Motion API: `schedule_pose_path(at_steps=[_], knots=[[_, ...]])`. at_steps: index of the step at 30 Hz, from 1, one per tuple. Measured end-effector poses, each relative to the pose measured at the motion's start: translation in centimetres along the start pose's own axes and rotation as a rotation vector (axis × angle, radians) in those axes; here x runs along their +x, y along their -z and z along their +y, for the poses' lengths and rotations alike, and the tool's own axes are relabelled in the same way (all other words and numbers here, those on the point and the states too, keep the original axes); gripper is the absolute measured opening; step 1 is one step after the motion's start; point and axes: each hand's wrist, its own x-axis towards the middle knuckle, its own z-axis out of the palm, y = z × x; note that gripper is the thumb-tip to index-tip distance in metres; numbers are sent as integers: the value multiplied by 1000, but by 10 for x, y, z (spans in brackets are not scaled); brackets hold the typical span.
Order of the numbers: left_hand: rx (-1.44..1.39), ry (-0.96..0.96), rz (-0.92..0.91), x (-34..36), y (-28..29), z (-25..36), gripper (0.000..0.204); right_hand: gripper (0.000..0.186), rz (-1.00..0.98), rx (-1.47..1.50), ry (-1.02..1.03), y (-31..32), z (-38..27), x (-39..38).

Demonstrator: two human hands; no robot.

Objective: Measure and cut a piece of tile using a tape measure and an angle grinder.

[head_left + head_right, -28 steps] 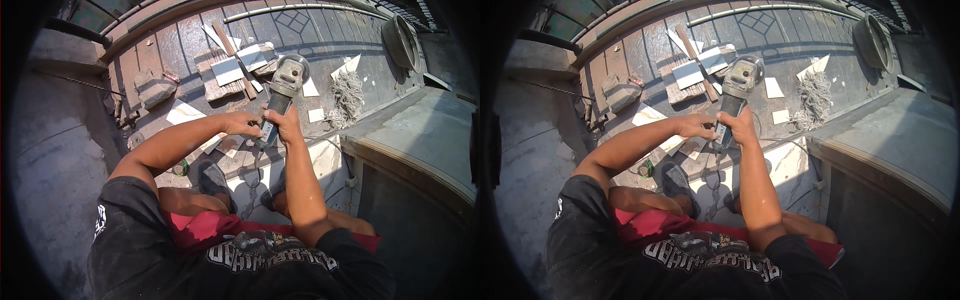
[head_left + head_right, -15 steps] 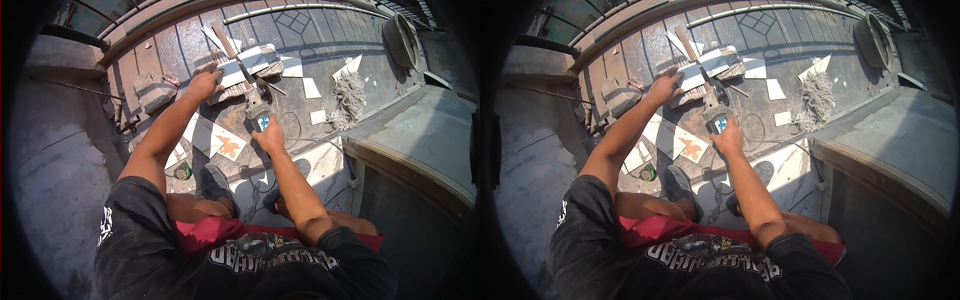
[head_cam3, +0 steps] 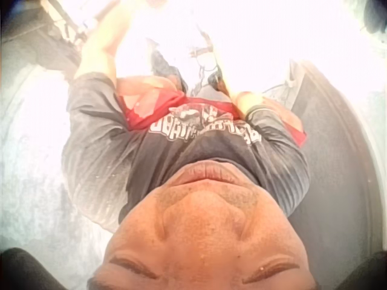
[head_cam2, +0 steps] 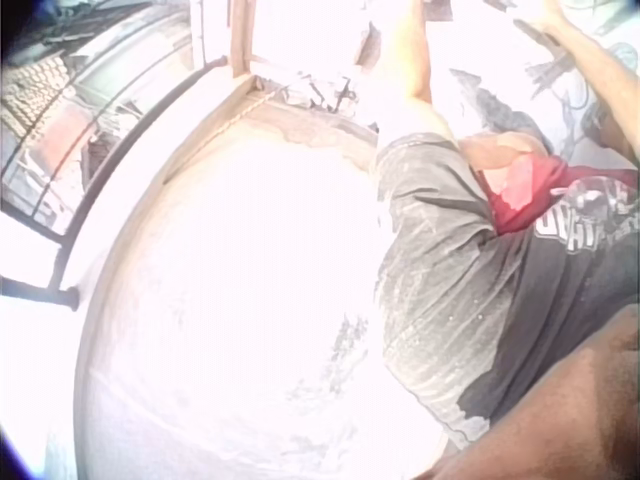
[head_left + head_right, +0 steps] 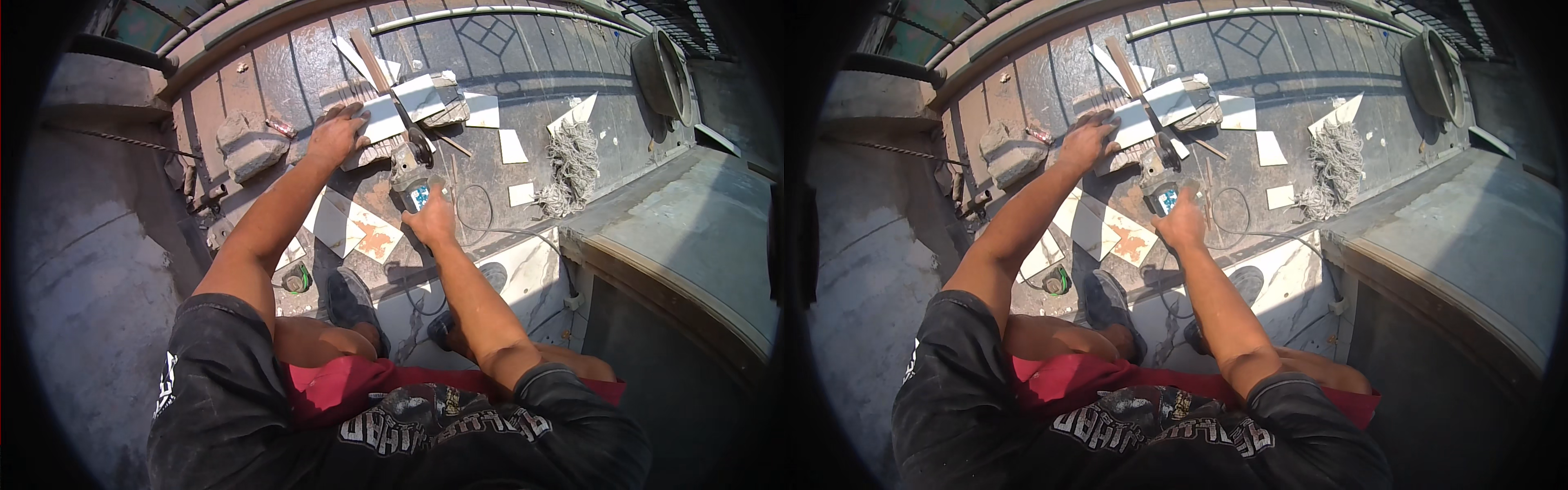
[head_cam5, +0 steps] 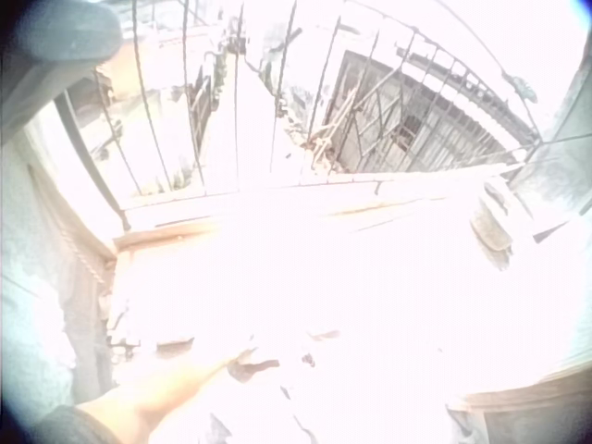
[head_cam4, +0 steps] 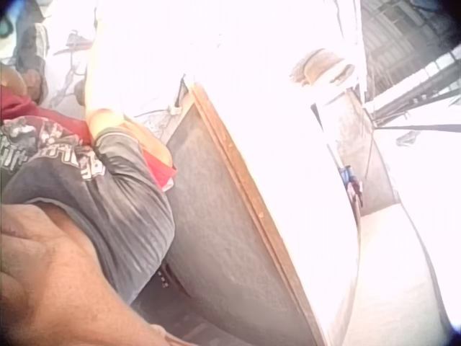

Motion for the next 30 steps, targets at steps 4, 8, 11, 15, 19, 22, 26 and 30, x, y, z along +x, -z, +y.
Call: schedule_pose_path(at_steps=[4, 8, 11, 15, 19, 22, 26, 30], knots=[[-22, 8, 3, -1, 3, 2, 57, 77, -43, -40, -45, 5, -10, -2], [11, 15, -10, 0, 4, 3, 58, 77, -41, -51, -40, 2, -7, -1], [6, 16, -27, 1, 4, 3, 58, 77, -25, -61, -27, 1, -9, -2], [8, 16, -32, 2, 2, -1, 59, 77, -30, -66, -52, 3, -17, -5], [-19, 24, -68, 1, 4, 0, 59, 77, -24, -53, -58, 0, -17, -5], [13, 17, -53, 1, 4, 1, 59, 78, -10, -47, -57, 1, -17, -6], [-15, 23, -67, 1, 5, 2, 58, 78, -41, -55, -67, 0, -16, -4], [-17, 25, -70, 1, 5, 1, 57, 78, -24, -44, -62, 0, -16, -4]])
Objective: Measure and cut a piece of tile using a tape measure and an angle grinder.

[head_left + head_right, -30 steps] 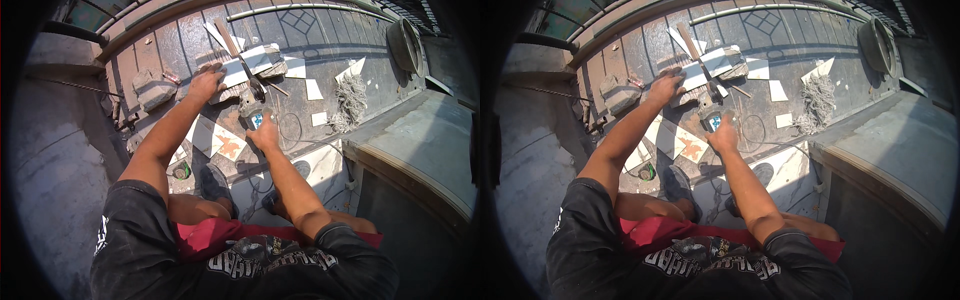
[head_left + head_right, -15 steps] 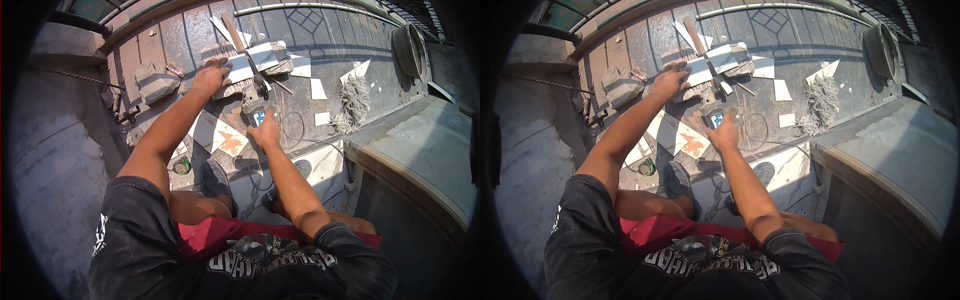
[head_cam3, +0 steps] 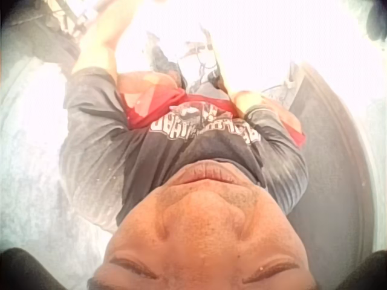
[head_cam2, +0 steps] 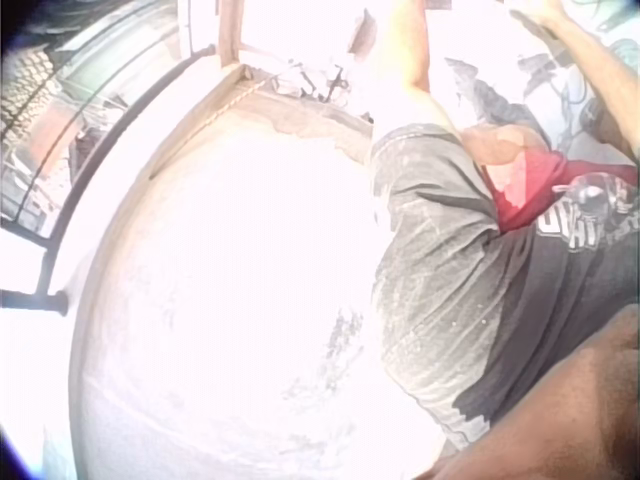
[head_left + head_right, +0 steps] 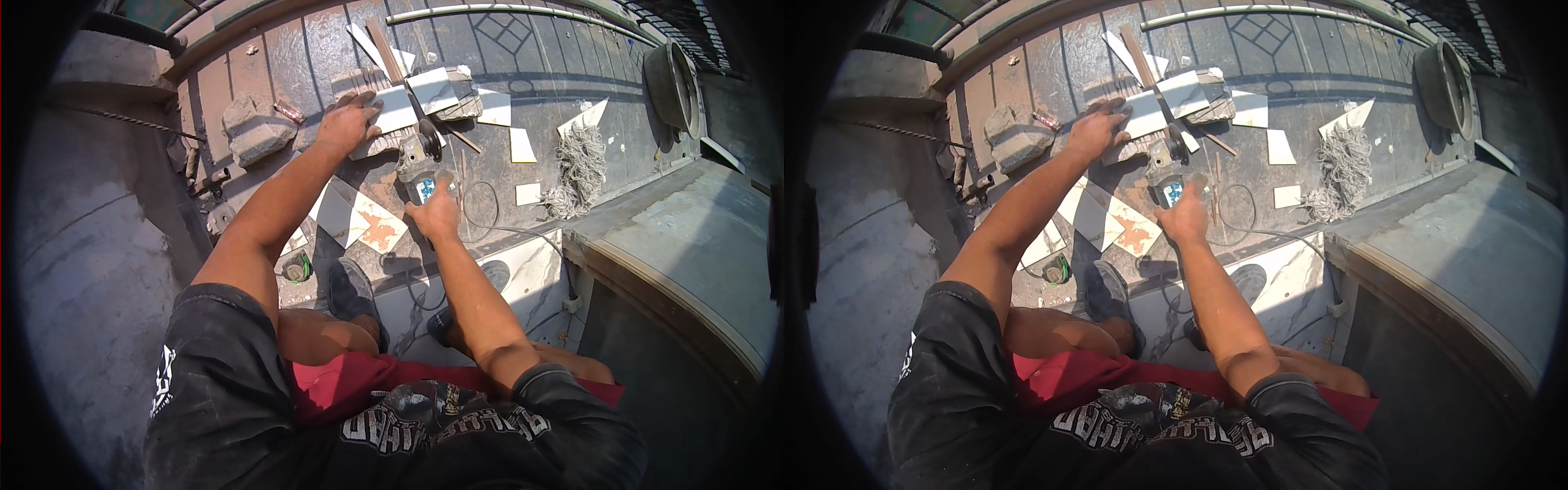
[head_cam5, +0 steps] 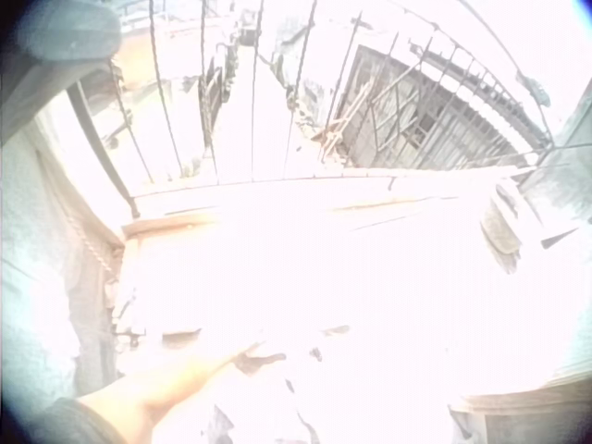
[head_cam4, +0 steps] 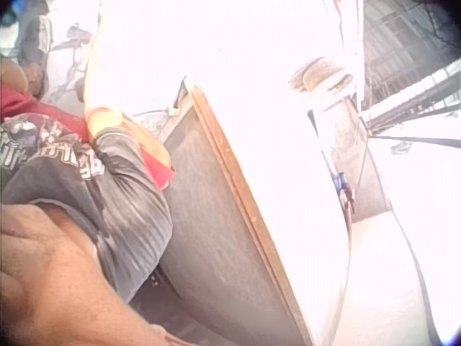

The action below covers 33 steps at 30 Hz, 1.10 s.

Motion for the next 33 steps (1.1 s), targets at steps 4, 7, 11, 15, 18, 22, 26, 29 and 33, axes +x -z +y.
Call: schedule_pose_path(at_steps=[4, 7, 11, 15, 18, 22, 26, 29, 33], knots=[[22, 6, 0, 0, 0, 0, 57, 76, -9, -11, -17, 3, -4, -1], [40, -8, 6, 0, 0, 0, 57, 77, -18, -7, -21, 2, -4, 1], [29, -14, 30, -1, 0, 1, 56, 78, -5, -2, -5, 1, -4, 0], [24, -35, 67, -3, -1, 0, 54, 78, 13, 14, 4, -2, -3, 0], [50, -8, 13, -1, 1, 1, 58, 77, 10, 15, 5, -1, -4, -1], [42, -3, 13, -2, 0, 1, 57, 75, -1, 21, -4, -1, -4, 0], [-4, -5, 13, 0, 0, 0, 57, 75, 13, 14, 4, -1, -4, 1], [6, -7, 21, -1, 0, 0, 57, 76, -5, 7, -16, 0, -5, 0], [38, -19, 39, -1, -2, 1, 57, 76, -5, -1, -2, -2, -4, 2]])
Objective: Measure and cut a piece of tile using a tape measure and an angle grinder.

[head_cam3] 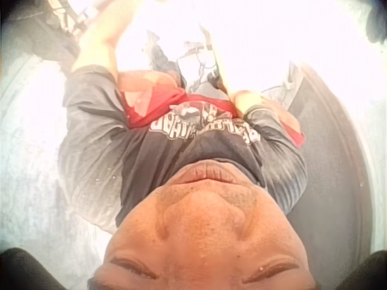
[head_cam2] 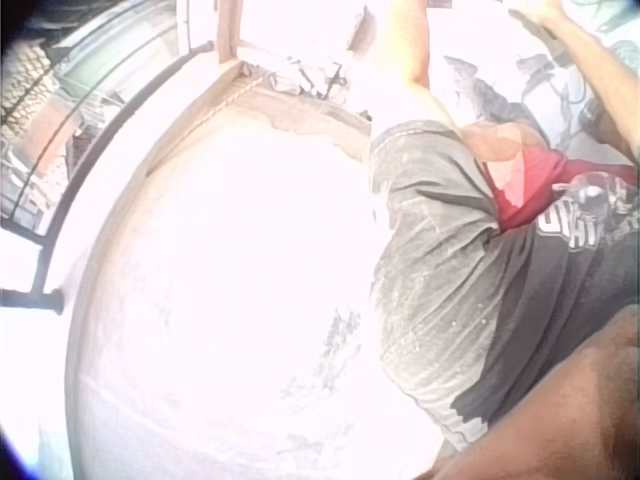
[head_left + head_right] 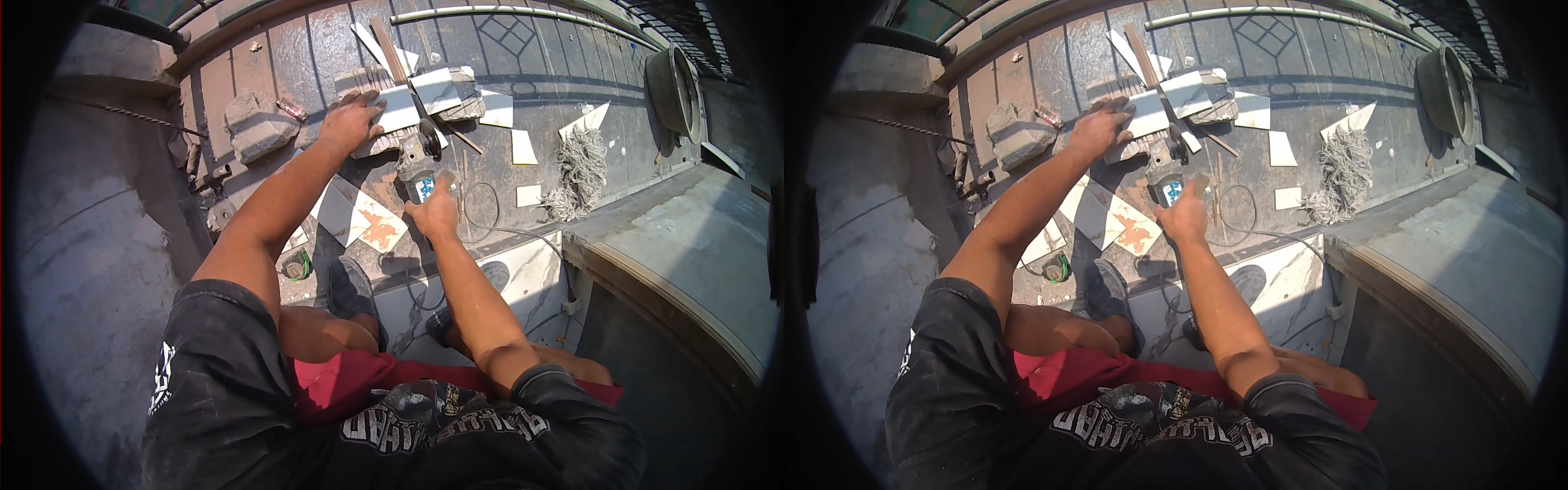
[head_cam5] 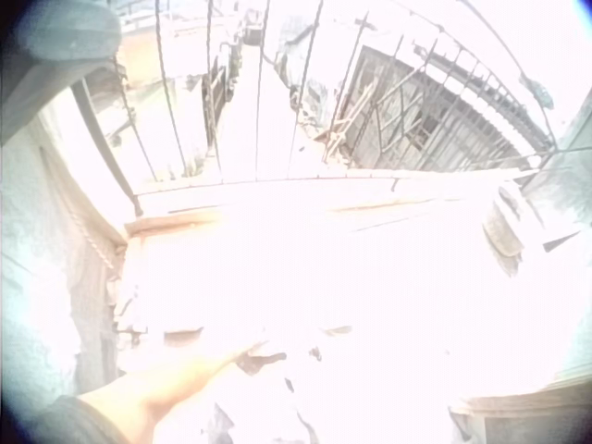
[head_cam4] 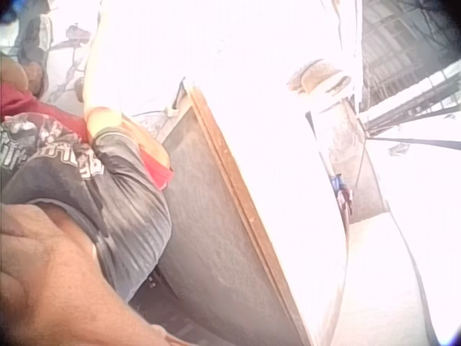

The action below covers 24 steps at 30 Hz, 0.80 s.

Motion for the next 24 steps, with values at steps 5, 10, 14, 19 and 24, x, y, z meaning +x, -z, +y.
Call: schedule_pose_path(at_steps=[5, 10, 14, 19, 24], knots=[[2, 1, -7, -1, 0, -1, 58, 77, -7, -3, -4, 0, 0, 0], [16, 3, -10, -3, 4, 1, 58, 77, 3, 12, -2, 3, -3, 2], [10, 4, -10, -3, 5, 2, 57, 77, 22, 6, 9, 5, -6, 5], [27, 4, -18, -2, 5, 3, 58, 81, 24, -4, 1, 5, -8, 3], [27, 10, -27, -2, 4, 0, 57, 80, 29, 10, 3, 4, -7, -5]])
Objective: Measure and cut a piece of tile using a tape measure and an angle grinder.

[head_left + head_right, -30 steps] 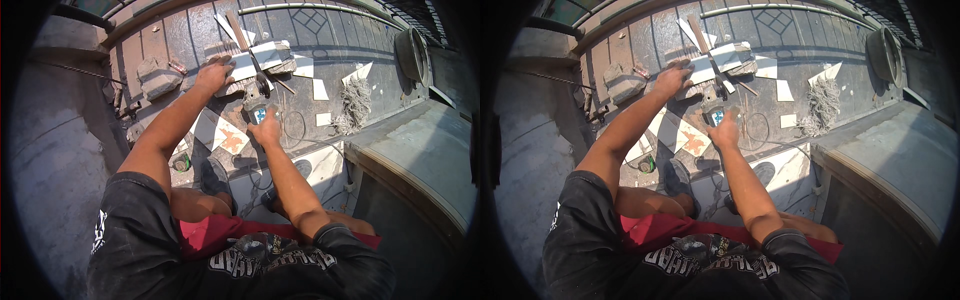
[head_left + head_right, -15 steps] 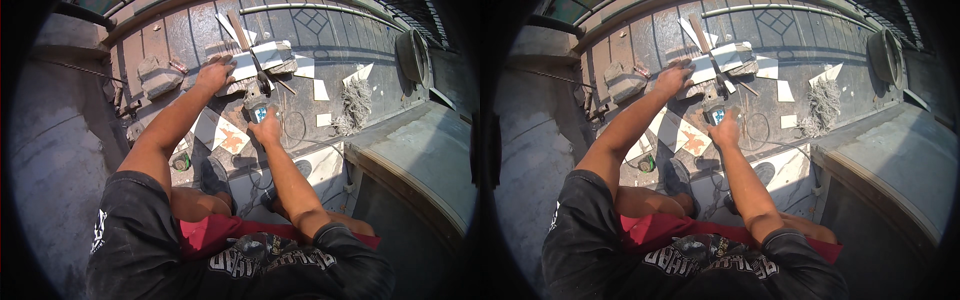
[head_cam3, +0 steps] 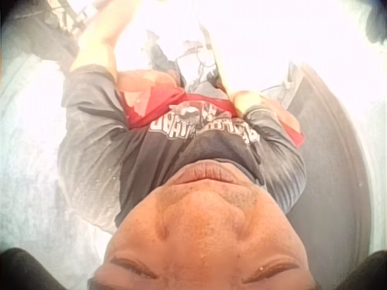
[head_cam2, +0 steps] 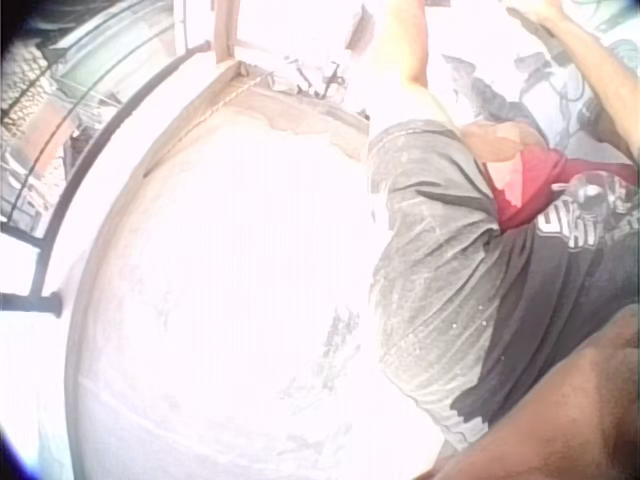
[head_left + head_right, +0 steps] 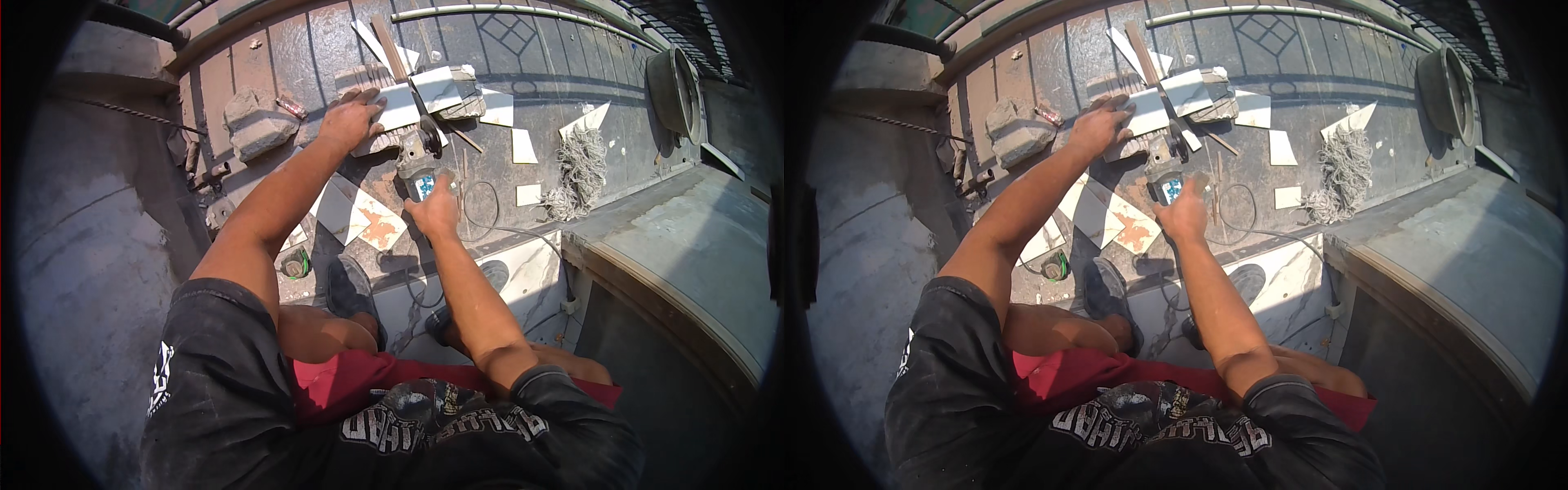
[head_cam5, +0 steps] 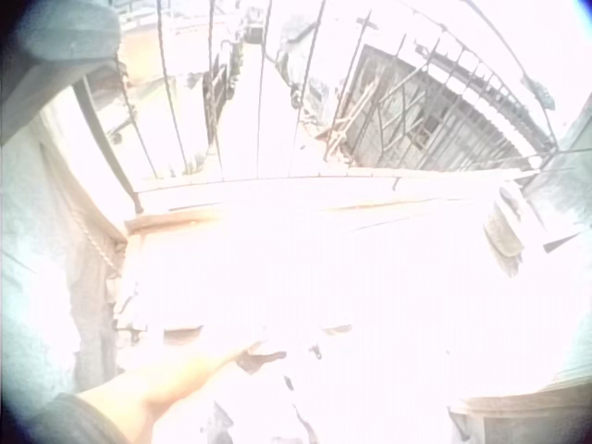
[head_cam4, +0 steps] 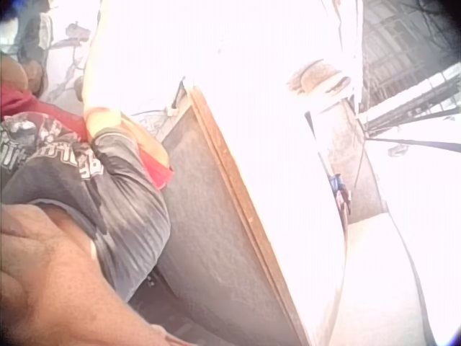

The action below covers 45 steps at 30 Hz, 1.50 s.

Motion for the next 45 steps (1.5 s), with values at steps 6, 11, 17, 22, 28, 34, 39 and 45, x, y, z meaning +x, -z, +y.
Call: schedule_pose_path(at_steps=[6, 11, 17, 22, 28, 34, 39, 45], knots=[[-8, -4, -8, 3, -2, 2, 58, 79, 5, 1, 2, -6, 6, 2], [-39, 0, -20, 3, -4, -3, 57, 77, -6, -3, 0, -7, 6, 4], [-9, -9, -1, 2, -4, -1, 57, 76, -13, -12, -15, -4, 4, 3], [-26, -14, 9, 2, -4, -1, 57, 77, -20, -2, -4, -3, 3, 5], [-15, -6, 10, 1, -2, 1, 56, 81, -27, -1, -6, -4, 4, 5], [-21, -5, 16, -1, 2, 3, 57, 73, 2, 7, -6, -5, 3, 6], [-53, 8, -30, -1, 5, 3, 58, 78, -22, -1, -15, -4, 0, 5], [-2, -7, 6, -2, 4, 4, 58, 72, -10, 10, -10, -1, -3, 5]])
